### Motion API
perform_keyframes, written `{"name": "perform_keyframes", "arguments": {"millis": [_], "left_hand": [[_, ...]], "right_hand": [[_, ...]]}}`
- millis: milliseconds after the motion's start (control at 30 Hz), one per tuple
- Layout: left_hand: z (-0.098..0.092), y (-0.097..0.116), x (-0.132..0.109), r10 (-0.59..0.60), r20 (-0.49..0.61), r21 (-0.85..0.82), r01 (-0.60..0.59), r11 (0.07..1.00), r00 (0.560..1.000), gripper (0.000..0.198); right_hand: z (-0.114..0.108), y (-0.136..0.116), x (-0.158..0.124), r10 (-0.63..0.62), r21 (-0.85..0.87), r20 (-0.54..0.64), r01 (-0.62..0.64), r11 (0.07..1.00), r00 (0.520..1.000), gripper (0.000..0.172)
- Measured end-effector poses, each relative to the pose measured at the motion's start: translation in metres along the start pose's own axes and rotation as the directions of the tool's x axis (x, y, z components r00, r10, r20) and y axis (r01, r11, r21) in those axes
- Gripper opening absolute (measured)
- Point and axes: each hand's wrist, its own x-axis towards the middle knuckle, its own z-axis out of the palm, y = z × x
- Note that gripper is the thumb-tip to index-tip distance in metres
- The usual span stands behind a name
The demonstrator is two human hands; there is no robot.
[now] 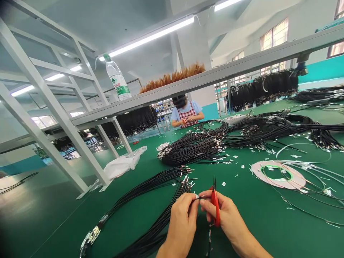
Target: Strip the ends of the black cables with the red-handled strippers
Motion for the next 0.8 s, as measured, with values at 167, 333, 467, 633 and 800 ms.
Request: {"name": "perform_keyframes", "arguments": {"millis": [167, 333, 467, 633, 800], "left_hand": [[0.001, 0.003, -0.005, 0.020, 0.013, 0.007, -0.020, 1.000, 1.000, 0.023], [-0.001, 0.003, -0.004, -0.114, 0.127, -0.297, 0.147, 0.943, 0.985, 0.031], [-0.003, -0.002, -0.004, -0.207, 0.276, -0.510, 0.325, 0.796, 0.939, 0.035], [-0.009, -0.001, -0.006, -0.211, 0.426, -0.620, 0.454, 0.640, 0.880, 0.037], [-0.002, -0.004, -0.006, -0.231, 0.354, -0.613, 0.411, 0.674, 0.906, 0.030]], "right_hand": [[0.002, -0.003, -0.005, -0.038, 0.004, -0.033, 0.038, 0.999, 0.999, 0.038], [0.005, -0.012, -0.009, 0.002, -0.032, -0.006, -0.002, 0.999, 1.000, 0.045], [0.005, -0.012, -0.011, 0.048, -0.059, 0.027, -0.046, 0.997, 0.998, 0.048], [0.005, -0.008, -0.009, 0.075, -0.063, 0.019, -0.074, 0.995, 0.997, 0.051], [0.005, -0.009, -0.008, 0.048, -0.036, -0.032, -0.049, 0.998, 0.998, 0.048]]}}
